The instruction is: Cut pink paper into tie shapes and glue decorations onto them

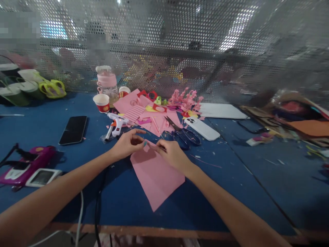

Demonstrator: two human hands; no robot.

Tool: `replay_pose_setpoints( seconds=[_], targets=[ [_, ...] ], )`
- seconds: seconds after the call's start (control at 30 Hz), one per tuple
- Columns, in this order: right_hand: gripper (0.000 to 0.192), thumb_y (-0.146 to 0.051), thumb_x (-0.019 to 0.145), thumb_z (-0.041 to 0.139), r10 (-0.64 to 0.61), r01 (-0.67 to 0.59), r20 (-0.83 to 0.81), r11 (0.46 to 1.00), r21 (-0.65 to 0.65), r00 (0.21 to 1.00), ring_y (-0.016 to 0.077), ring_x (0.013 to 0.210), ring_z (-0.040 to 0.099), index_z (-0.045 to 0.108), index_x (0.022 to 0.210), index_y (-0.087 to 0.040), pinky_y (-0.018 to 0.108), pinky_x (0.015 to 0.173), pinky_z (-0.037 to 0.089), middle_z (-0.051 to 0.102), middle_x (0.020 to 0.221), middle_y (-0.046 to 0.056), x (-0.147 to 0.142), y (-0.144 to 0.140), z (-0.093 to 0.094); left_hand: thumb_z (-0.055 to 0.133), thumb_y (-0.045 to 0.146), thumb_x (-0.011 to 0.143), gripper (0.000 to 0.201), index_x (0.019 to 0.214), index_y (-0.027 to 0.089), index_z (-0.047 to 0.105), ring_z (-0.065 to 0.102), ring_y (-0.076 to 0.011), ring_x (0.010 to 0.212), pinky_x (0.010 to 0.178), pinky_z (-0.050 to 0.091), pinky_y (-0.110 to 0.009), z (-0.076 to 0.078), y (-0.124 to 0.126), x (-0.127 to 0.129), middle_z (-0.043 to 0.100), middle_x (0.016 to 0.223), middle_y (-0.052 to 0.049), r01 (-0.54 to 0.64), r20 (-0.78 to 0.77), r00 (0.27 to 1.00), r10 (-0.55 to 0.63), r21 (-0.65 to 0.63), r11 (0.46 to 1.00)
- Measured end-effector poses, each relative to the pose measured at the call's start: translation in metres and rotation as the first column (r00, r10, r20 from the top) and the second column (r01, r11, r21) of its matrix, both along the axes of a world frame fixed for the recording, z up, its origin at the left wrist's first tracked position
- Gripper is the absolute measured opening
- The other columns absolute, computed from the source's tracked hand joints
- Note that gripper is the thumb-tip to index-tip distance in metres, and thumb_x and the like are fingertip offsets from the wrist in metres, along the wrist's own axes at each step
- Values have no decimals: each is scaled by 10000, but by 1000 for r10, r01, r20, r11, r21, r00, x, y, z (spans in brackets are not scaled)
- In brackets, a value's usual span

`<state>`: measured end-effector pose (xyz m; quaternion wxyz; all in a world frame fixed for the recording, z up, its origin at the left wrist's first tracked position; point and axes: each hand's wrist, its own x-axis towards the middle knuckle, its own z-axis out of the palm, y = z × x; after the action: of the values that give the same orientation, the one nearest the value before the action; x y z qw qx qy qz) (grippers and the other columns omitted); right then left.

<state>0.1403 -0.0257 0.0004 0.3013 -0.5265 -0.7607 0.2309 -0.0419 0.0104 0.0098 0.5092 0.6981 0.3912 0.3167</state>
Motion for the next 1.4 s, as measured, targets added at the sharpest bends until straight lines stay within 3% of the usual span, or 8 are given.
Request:
replay_pose_setpoints(
  seconds=[0.4, 0.73, 1.1, 1.23, 1.33, 1.4],
  targets=[
    [294, -343, 855, 430, -27, 5, 201, 994, 109, 979, 121, 492, 463, 524, 626, -185, 242, 497, 240, 540, 549, 11, -4, -4, -2, 611, 214, 650, 429, 1038, 129, 447, 623, -141, 688, 661, 477, -256, -6, 1, -1, 664, 757, -49, -20, -37, 999, 25, 142, 990],
    [176, -229, 851, 452, -29, 1, 352, 997, 80, 935, 176, 631, 591, 564, 733, -161, 251, 537, 293, 649, 683, 67, -10, -9, 2, 558, 98, 589, 355, 923, 149, 450, 601, -126, 636, 615, 474, -235, -8, -4, 4, 639, 697, -19, -91, -92, 989, 119, 261, 961],
    [170, -231, 851, 471, -40, 10, 364, 996, 83, 931, 164, 638, 602, 579, 750, -149, 237, 536, 298, 664, 697, 64, -11, -10, 1, 556, 118, 557, 372, 915, 148, 459, 553, -93, 531, 550, 463, -217, -10, -4, 5, 629, 668, 2, -85, -134, 983, 126, 280, 956],
    [192, -246, 853, 469, -42, 13, 366, 997, 79, 930, 158, 608, 589, 578, 725, -152, 237, 527, 291, 651, 667, 56, -11, -11, 2, 512, 103, 573, 294, 859, 156, 473, 592, -116, 612, 619, 476, -230, -5, 1, 1, 626, 658, 1, -163, -126, 970, 207, 292, 942],
    [198, -246, 853, 466, -56, 31, 352, 997, 76, 934, 154, 597, 579, 572, 717, -151, 237, 530, 291, 639, 653, 52, -10, -10, 1, 492, 119, 607, 291, 897, 145, 470, 604, -130, 661, 630, 473, -239, 0, 4, -3, 641, 711, -25, -207, -80, 970, 229, 217, 954],
    [184, -231, 849, 468, -64, 41, 336, 996, 75, 940, 153, 599, 573, 568, 718, -148, 237, 532, 290, 635, 656, 52, -9, -9, 1, 508, 161, 643, 363, 999, 136, 441, 613, -146, 756, 667, 477, -254, 1, 4, -4, 653, 837, -64, -146, -15, 989, 150, 139, 979]
  ],
)
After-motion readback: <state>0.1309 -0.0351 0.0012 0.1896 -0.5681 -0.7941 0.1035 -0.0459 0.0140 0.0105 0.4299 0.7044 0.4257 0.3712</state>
